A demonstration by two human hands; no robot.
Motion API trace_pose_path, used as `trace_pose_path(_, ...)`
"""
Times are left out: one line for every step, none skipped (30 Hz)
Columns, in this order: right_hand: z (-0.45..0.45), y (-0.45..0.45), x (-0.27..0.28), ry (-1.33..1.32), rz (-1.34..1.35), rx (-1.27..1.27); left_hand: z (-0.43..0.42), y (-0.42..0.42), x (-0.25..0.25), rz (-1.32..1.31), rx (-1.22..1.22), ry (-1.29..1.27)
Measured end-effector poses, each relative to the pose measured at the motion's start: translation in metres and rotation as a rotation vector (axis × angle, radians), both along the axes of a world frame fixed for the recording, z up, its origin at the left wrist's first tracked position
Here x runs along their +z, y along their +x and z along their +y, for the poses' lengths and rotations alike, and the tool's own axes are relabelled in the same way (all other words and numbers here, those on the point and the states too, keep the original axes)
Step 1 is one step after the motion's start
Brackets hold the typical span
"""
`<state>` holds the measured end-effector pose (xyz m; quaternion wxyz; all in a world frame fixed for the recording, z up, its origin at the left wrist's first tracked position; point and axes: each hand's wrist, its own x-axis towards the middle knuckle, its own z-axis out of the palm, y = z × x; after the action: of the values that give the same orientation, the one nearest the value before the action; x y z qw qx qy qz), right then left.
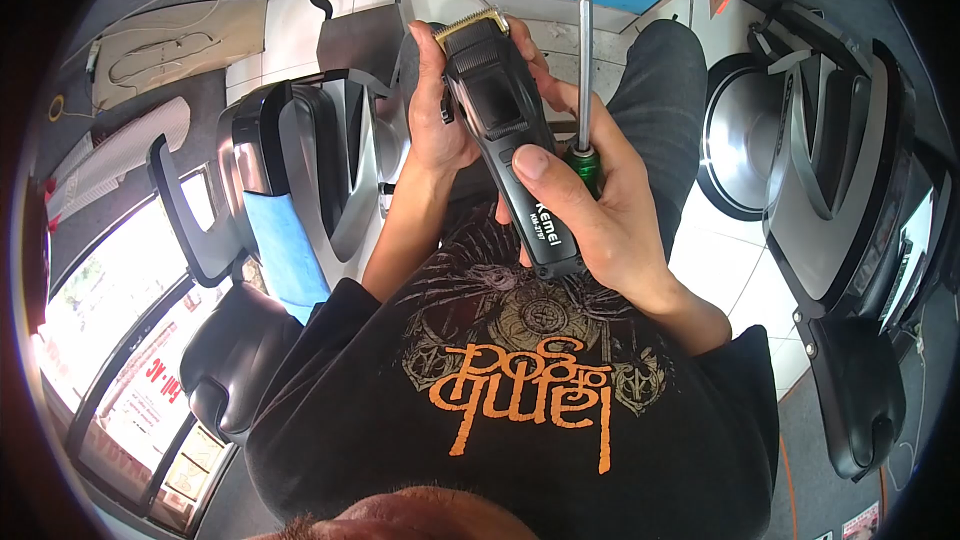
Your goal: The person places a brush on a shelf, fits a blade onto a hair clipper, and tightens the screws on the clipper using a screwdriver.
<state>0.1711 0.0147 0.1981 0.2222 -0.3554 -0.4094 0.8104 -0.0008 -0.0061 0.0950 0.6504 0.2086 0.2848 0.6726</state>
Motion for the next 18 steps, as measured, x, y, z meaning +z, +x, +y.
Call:
trace_pose_path(0.0, 0.0, 0.0, 0.002, 0.001, -0.001, 0.0, 0.0, 0.0, 0.002, 0.001, -0.003)
trace_pose_path(0.0, 0.0, 0.0, 0.002, -0.001, -0.002, 0.0, 0.0, 0.001, 0.005, 0.002, -0.007)
trace_pose_path(0.0, -0.001, 0.0, 0.001, -0.004, -0.003, 0.0, -0.001, 0.001, 0.003, 0.0, -0.008)
trace_pose_path(0.0, -0.001, -0.001, 0.001, -0.006, -0.005, 0.0, -0.001, 0.0, 0.001, -0.002, -0.009)
trace_pose_path(0.0, -0.001, -0.001, 0.0, -0.004, -0.003, 0.0, -0.001, 0.0, 0.0, -0.004, -0.01)
trace_pose_path(0.0, -0.001, -0.001, -0.001, -0.002, -0.001, 0.0, -0.002, 0.0, -0.002, -0.011, -0.001)
trace_pose_path(0.0, -0.001, -0.001, -0.002, 0.001, 0.001, 0.0, -0.003, -0.002, -0.004, -0.018, 0.007)
trace_pose_path(0.0, -0.001, -0.001, -0.003, -0.001, -0.001, 0.0, -0.003, -0.002, -0.005, -0.025, 0.016)
trace_pose_path(0.0, -0.002, -0.001, -0.004, -0.003, -0.002, 0.0, -0.003, -0.002, 0.007, -0.02, 0.013)
trace_pose_path(0.0, -0.002, -0.001, -0.005, -0.005, -0.003, 0.001, -0.003, 0.0, 0.019, -0.014, 0.011)
trace_pose_path(0.0, -0.001, -0.001, -0.006, -0.017, -0.002, 0.002, -0.002, 0.002, 0.031, -0.009, 0.008)
trace_pose_path(0.001, -0.001, -0.002, -0.007, -0.028, -0.001, 0.002, -0.002, 0.004, 0.054, -0.008, -0.014)
trace_pose_path(0.002, 0.0, -0.003, -0.008, -0.04, -0.001, 0.002, -0.001, 0.007, 0.077, -0.007, -0.035)
trace_pose_path(0.002, -0.001, -0.005, 0.025, -0.041, -0.022, 0.002, 0.0, 0.011, 0.099, -0.007, -0.056)
trace_pose_path(0.001, -0.002, -0.008, 0.059, -0.041, -0.045, 0.001, 0.003, 0.016, 0.102, 0.055, -0.133)
trace_pose_path(0.001, -0.003, -0.013, 0.093, -0.043, -0.069, -0.001, 0.009, 0.022, 0.104, 0.115, -0.208)
trace_pose_path(0.001, -0.003, -0.022, 0.306, -0.119, -0.09, -0.003, 0.012, 0.028, 0.109, 0.129, -0.242)
trace_pose_path(0.001, -0.003, -0.036, 0.52, -0.197, -0.113, -0.005, 0.015, 0.035, 0.114, 0.142, -0.275)
